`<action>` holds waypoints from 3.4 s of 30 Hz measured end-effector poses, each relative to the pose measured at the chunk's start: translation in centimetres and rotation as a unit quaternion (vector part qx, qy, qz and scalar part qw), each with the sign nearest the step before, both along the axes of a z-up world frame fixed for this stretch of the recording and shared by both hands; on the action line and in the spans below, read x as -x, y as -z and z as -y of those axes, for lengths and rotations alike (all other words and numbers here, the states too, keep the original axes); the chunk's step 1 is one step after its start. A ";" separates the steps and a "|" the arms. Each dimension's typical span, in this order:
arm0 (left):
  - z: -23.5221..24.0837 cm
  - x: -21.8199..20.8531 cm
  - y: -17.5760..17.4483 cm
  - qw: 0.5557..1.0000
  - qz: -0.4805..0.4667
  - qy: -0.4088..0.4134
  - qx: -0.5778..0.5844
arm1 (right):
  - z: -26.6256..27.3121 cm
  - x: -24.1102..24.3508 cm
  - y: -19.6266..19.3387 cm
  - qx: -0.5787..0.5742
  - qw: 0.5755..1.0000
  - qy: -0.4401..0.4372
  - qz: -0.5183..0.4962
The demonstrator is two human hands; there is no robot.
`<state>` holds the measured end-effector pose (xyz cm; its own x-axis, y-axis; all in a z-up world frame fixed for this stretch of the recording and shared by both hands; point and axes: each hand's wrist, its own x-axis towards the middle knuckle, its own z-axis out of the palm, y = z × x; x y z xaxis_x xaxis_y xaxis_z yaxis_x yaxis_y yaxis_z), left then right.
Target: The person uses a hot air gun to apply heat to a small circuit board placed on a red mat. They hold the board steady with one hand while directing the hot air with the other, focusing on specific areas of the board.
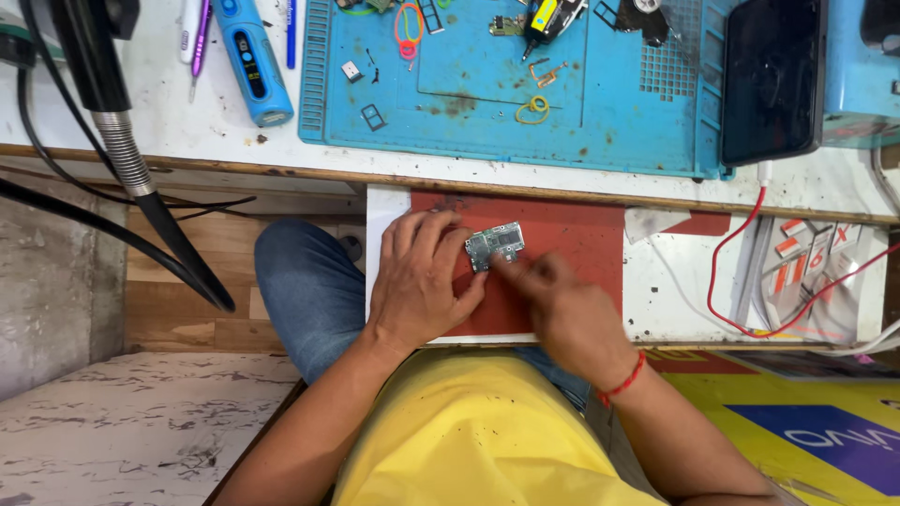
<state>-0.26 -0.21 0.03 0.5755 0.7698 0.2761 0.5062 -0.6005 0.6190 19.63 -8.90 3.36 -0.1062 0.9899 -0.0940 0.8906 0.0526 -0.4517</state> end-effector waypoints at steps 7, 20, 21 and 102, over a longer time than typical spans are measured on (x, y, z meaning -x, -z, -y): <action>-0.1 0.0 0.2 1.000 -0.005 -0.005 -0.008 | 0.4 0.2 0.4 0.012 0.999 0.042 -0.012; 0.0 -0.2 0.0 1.000 -0.004 -0.007 -0.017 | -0.1 -0.3 0.1 0.006 0.996 0.085 0.008; 0.1 0.0 -0.3 1.000 -0.001 -0.005 -0.021 | 0.1 -0.2 0.0 -0.004 0.998 0.067 -0.010; -1.8 4.2 -0.6 0.984 0.041 -0.095 -0.145 | 2.2 -4.4 0.4 -0.140 0.966 0.176 0.130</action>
<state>-4.50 1.56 0.67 0.3955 0.7433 0.5395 0.5819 -0.6572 0.4790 24.00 -11.06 2.91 0.2317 0.9511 0.2043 0.9571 -0.1854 -0.2226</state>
